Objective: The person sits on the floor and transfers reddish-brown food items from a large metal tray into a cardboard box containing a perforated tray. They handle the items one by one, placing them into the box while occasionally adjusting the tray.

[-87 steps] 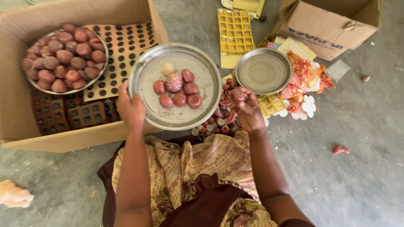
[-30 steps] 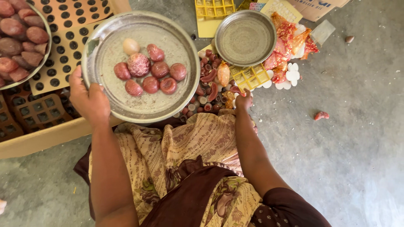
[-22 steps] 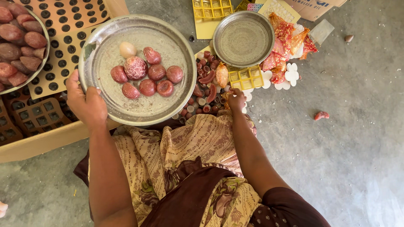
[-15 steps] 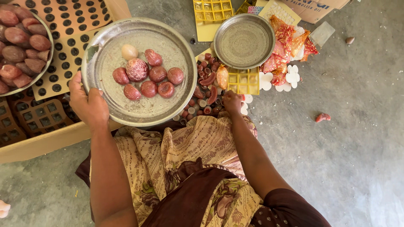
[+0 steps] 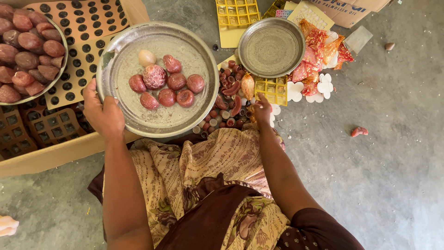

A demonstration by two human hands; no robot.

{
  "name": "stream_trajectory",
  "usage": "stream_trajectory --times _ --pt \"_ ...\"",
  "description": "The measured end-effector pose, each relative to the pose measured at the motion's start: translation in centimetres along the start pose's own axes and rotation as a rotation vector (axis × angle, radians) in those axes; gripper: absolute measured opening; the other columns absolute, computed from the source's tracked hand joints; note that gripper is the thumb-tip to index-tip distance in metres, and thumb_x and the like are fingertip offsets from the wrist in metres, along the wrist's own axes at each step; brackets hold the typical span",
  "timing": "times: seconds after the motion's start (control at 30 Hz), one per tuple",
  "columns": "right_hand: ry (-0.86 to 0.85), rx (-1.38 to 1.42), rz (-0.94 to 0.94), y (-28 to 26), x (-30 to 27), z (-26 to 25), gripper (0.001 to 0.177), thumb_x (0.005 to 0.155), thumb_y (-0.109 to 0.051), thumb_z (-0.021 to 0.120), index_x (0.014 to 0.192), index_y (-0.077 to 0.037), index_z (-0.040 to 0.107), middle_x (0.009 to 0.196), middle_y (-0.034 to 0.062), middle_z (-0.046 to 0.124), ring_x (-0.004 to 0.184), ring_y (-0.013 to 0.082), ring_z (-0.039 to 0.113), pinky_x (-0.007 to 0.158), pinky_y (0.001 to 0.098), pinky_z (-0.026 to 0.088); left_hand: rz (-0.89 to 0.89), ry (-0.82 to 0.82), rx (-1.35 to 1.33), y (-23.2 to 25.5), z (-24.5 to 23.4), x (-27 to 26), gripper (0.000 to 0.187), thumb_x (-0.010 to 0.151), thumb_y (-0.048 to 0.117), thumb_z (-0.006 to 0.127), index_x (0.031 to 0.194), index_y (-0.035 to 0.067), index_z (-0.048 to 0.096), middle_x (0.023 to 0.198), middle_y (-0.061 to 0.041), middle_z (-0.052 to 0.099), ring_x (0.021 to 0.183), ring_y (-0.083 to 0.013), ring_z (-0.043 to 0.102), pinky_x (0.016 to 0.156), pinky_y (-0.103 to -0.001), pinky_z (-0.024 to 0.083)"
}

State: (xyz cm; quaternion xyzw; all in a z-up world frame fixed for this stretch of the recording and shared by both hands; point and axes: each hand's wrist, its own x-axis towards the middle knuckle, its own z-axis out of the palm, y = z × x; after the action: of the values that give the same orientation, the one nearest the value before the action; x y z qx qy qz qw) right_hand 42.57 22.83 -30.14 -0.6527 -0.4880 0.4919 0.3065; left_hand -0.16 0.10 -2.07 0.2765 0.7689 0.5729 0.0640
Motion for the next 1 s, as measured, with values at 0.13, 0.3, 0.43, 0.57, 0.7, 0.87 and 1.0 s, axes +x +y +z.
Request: stream_trajectory --times 0.13,0.3,0.43,0.57,0.7,0.87,1.0 --pt "0.003 0.047 -0.08 -1.0 -0.5 -0.7 0.063 0.091 -0.01 0.075 0.152 -0.016 0.06 0.143 0.0289 0.059 0.111 0.0272 0.064 0.103 0.046 0.056 0.011 0.005 0.0 -0.1 0.0 -0.1 0.05 0.088 -0.005 0.051 0.135 0.001 0.062 0.115 -0.011 0.077 0.098 -0.0165 0.074 0.091 -0.031 0.055" --pt "-0.199 -0.793 -0.331 -4.1 -3.5 1.5 0.077 0.083 -0.006 0.079 0.152 -0.028 0.055 0.17 0.0135 0.021 0.145 0.0549 0.017 0.108 0.059 0.034 0.012 0.018 0.01 0.2 0.1 -0.1 0.049 0.087 -0.004 0.051 0.134 0.001 0.063 0.115 -0.012 0.078 0.097 -0.0171 0.075 0.091 -0.031 0.056" --pt "-0.196 -0.386 -0.415 -2.8 -1.8 1.4 0.072 0.084 -0.008 0.08 0.15 -0.014 0.053 0.161 0.013 0.039 0.146 0.0373 0.034 0.116 0.0587 0.026 -0.07 0.02 0.041 1.0 0.0 -0.4 0.05 0.086 -0.003 0.051 0.133 0.004 0.064 0.111 -0.011 0.077 0.091 -0.0173 0.074 0.086 -0.031 0.055" --pt "-0.192 0.485 -0.265 -1.4 -0.3 -1.7 0.056 0.088 -0.013 0.073 0.143 -0.008 0.061 0.151 0.013 0.058 0.142 0.0328 0.05 0.115 0.0502 0.043 0.029 0.04 0.035 0.7 0.1 -0.3 0.048 0.087 -0.004 0.052 0.133 0.001 0.064 0.113 -0.012 0.077 0.097 -0.0187 0.075 0.09 -0.032 0.055" --pt "-0.226 1.272 -0.03 -1.7 -1.4 -4.0 0.045 0.093 -0.026 0.074 0.132 -0.007 0.062 0.141 0.0135 0.06 0.129 0.0372 0.058 0.105 0.0575 0.05 0.084 0.046 0.027 -0.6 0.2 0.0 0.049 0.087 -0.005 0.052 0.133 0.001 0.065 0.115 -0.013 0.078 0.099 -0.0197 0.075 0.093 -0.032 0.056" --pt "-0.269 1.409 0.011 -3.1 -2.0 -4.1 0.065 0.09 -0.053 0.068 0.141 -0.014 0.054 0.145 0.0179 0.058 0.131 0.0374 0.057 0.104 0.0579 0.052 -0.085 0.016 0.109 -0.1 0.1 -0.1 0.048 0.089 -0.002 0.05 0.135 0.006 0.062 0.109 -0.009 0.077 0.084 -0.0151 0.072 0.078 -0.031 0.055" --pt "-0.451 1.454 0.044 -2.9 -1.8 -3.4 0.077 0.099 -0.062 0.065 0.153 -0.009 0.05 0.153 0.0188 0.053 0.133 0.0375 0.057 0.104 0.0568 0.052 -0.032 0.024 0.109 0.1 0.1 -0.3 0.047 0.089 -0.003 0.052 0.134 0.004 0.063 0.109 -0.009 0.078 0.084 -0.0132 0.072 0.079 -0.03 0.055"
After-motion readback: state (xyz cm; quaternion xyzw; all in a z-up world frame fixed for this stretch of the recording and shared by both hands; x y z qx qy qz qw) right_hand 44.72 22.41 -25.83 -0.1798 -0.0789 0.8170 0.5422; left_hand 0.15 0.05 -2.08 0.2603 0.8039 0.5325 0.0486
